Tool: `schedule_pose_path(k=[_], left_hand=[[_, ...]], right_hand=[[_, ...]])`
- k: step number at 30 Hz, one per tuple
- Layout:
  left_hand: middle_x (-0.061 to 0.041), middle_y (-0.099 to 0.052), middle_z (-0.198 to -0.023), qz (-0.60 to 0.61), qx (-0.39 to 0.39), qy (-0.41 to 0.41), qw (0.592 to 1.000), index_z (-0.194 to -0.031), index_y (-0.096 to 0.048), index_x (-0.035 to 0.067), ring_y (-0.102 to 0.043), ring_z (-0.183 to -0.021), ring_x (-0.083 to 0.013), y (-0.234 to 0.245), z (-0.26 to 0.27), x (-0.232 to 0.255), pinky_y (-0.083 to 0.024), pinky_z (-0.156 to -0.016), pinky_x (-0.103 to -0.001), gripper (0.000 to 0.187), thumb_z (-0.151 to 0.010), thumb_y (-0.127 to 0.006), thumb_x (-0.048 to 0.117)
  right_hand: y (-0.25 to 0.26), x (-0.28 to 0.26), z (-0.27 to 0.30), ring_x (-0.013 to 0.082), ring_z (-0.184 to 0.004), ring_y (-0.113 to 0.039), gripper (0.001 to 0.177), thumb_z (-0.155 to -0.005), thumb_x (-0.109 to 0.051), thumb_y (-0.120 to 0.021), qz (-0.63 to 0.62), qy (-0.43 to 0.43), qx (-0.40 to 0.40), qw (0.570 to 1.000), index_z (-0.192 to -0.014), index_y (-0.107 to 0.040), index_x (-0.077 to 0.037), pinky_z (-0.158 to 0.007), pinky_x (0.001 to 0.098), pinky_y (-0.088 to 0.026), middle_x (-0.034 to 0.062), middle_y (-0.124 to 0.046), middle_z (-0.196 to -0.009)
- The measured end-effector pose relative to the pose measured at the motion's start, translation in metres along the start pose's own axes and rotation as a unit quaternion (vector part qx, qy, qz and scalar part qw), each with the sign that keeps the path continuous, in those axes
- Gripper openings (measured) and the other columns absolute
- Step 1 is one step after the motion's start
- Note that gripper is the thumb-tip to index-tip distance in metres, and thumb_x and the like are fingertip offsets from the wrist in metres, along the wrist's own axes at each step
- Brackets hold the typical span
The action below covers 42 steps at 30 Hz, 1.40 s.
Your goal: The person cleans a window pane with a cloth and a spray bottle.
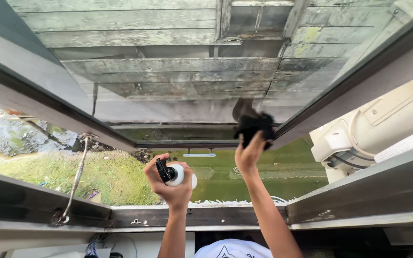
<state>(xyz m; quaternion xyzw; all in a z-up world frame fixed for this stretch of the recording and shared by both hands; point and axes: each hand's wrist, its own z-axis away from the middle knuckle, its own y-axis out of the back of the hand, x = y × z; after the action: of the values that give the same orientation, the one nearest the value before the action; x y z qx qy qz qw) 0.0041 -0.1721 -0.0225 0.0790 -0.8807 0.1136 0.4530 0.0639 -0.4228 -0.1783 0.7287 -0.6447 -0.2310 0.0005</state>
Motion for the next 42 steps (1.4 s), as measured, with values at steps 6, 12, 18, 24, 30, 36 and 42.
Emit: schedule_pose_path(k=[6,12,18,24,30,36,42], left_hand=[[-0.014,-0.057,-0.123,0.038,-0.033,0.034,0.998,-0.128,-0.041,0.003,-0.073,-0.087,-0.0181,-0.017,0.006,0.004,-0.058,-0.088,-0.032,0.064,-0.074,-0.074,-0.01],[-0.016,-0.057,-0.123,0.0,-0.029,0.011,1.0,-0.127,-0.045,0.002,-0.069,-0.093,-0.0221,-0.021,0.008,0.004,-0.057,-0.086,-0.033,0.063,-0.074,-0.077,-0.012],[-0.014,-0.059,-0.121,0.022,-0.053,0.1,0.993,-0.123,-0.046,0.002,-0.074,-0.082,-0.0188,0.003,0.004,-0.002,-0.064,-0.075,-0.031,0.061,-0.071,-0.075,-0.009],[-0.013,-0.062,-0.121,0.01,-0.082,0.128,0.988,-0.124,-0.048,0.002,-0.072,-0.085,-0.0169,0.004,0.006,-0.015,-0.062,-0.073,-0.029,0.063,-0.069,-0.075,-0.011],[-0.009,-0.062,-0.118,0.038,-0.163,0.131,0.977,-0.122,-0.051,0.003,-0.074,-0.078,-0.0132,-0.013,0.009,-0.014,-0.06,-0.066,-0.026,0.06,-0.068,-0.074,-0.01],[-0.007,-0.067,-0.112,0.035,-0.22,0.148,0.964,-0.118,-0.054,0.003,-0.07,-0.068,-0.01,-0.022,0.014,-0.005,-0.056,-0.06,-0.024,0.055,-0.068,-0.075,-0.008],[-0.007,-0.066,-0.116,0.08,-0.268,0.13,0.951,-0.118,-0.053,0.003,-0.068,-0.07,-0.0082,-0.045,0.021,0.004,-0.055,-0.059,-0.023,0.056,-0.068,-0.074,-0.007]], right_hand=[[-0.012,-0.02,-0.042,0.0548,-0.135,-0.048,0.063,-0.097,-0.012,-0.072,0.034,0.017,0.099,0.994,-0.145,-0.042,0.014,-0.116,0.068,-0.025,0.0359,-0.05,-0.143],[-0.019,-0.035,-0.009,0.0346,-0.146,-0.05,0.025,-0.084,-0.002,-0.071,-0.027,0.236,-0.139,0.962,-0.108,-0.068,-0.011,-0.115,0.0555,-0.032,0.0122,-0.065,-0.125],[-0.006,0.029,0.041,0.0306,-0.145,-0.044,0.038,-0.084,-0.001,-0.066,0.04,0.122,-0.102,0.986,-0.12,-0.073,-0.01,-0.116,0.0572,-0.027,0.0087,-0.065,-0.133],[-0.05,0.013,0.074,0.0368,-0.145,-0.045,0.025,-0.08,-0.006,-0.067,-0.019,0.147,-0.203,0.968,-0.104,-0.067,-0.011,-0.117,0.0617,-0.028,0.0093,-0.06,-0.12],[-0.056,0.015,0.079,0.0429,-0.146,-0.044,0.036,-0.088,-0.003,-0.064,-0.048,0.146,-0.191,0.97,-0.124,-0.061,-0.003,-0.121,0.0637,-0.027,0.0202,-0.055,-0.134],[0.015,0.043,-0.001,0.0596,-0.145,-0.035,0.051,-0.098,-0.006,-0.064,0.025,0.018,0.044,0.999,-0.144,-0.048,0.01,-0.121,0.0683,-0.021,0.0336,-0.04,-0.154],[0.05,-0.014,-0.104,0.0528,-0.145,-0.036,0.054,-0.1,-0.01,-0.074,0.027,0.011,0.139,0.99,-0.144,-0.046,0.005,-0.124,0.0669,-0.021,0.0312,-0.038,-0.157]])
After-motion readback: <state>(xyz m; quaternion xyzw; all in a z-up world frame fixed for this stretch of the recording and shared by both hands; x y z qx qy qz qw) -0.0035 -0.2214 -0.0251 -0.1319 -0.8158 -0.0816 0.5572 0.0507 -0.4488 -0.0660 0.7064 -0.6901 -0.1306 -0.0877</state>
